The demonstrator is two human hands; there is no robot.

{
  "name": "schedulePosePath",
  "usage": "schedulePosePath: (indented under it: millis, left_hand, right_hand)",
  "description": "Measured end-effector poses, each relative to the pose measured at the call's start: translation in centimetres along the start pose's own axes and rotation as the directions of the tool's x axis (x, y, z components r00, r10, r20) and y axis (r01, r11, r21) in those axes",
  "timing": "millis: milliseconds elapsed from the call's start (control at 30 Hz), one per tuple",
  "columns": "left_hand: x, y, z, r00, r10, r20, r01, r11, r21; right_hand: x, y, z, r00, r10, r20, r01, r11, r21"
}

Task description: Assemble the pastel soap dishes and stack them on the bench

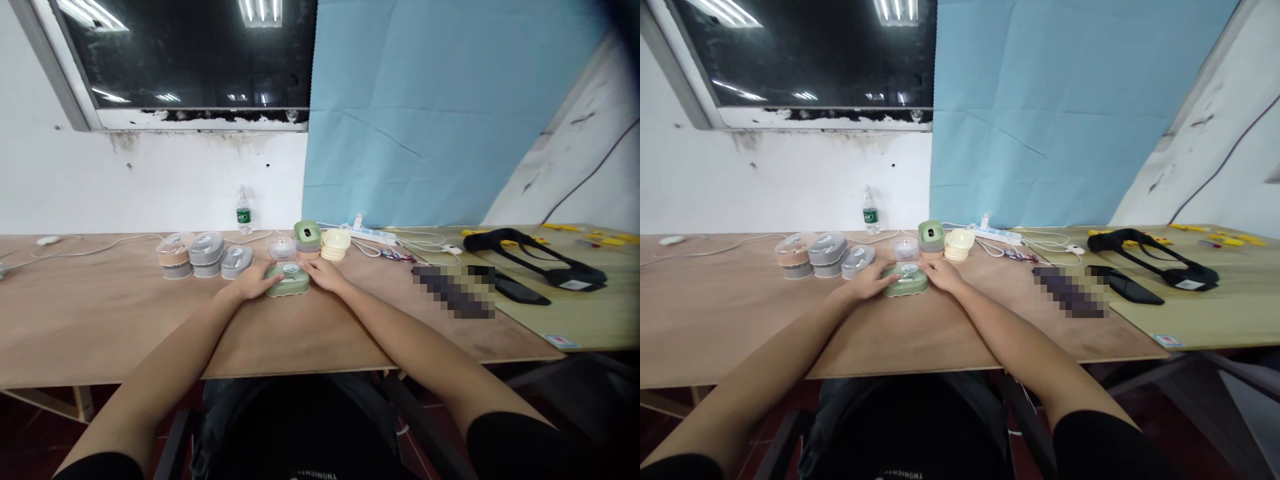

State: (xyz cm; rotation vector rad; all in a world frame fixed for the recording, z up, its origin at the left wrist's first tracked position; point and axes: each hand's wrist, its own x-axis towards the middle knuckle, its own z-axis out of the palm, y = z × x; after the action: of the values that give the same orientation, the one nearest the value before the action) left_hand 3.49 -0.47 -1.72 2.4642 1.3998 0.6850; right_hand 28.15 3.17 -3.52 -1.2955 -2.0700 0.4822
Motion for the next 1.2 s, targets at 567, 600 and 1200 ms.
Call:
schedulePosePath:
  millis: [567, 600, 1200]
  left_hand:
    - [0.0, -0.9, 0.4, 1.0, 0.009, 0.003, -0.008, 0.996, -0.093]
    - [0.0, -0.9, 0.4, 0.999, 0.032, 0.012, -0.03, 0.995, -0.1]
    - [-0.4, -0.8, -2.6, 0.973, -0.02, -0.231, 0.082, 0.961, 0.263]
  right_hand:
    - [0.1, 0.2, 0.1, 0.996, -0.088, 0.02, 0.09, 0.992, -0.083]
    - [0.1, 0.3, 0.1, 0.997, -0.08, 0.021, 0.081, 0.994, -0.072]
    - [1.0, 1.7, 0.0, 0.976, 0.218, 0.022, -0.218, 0.961, 0.168]
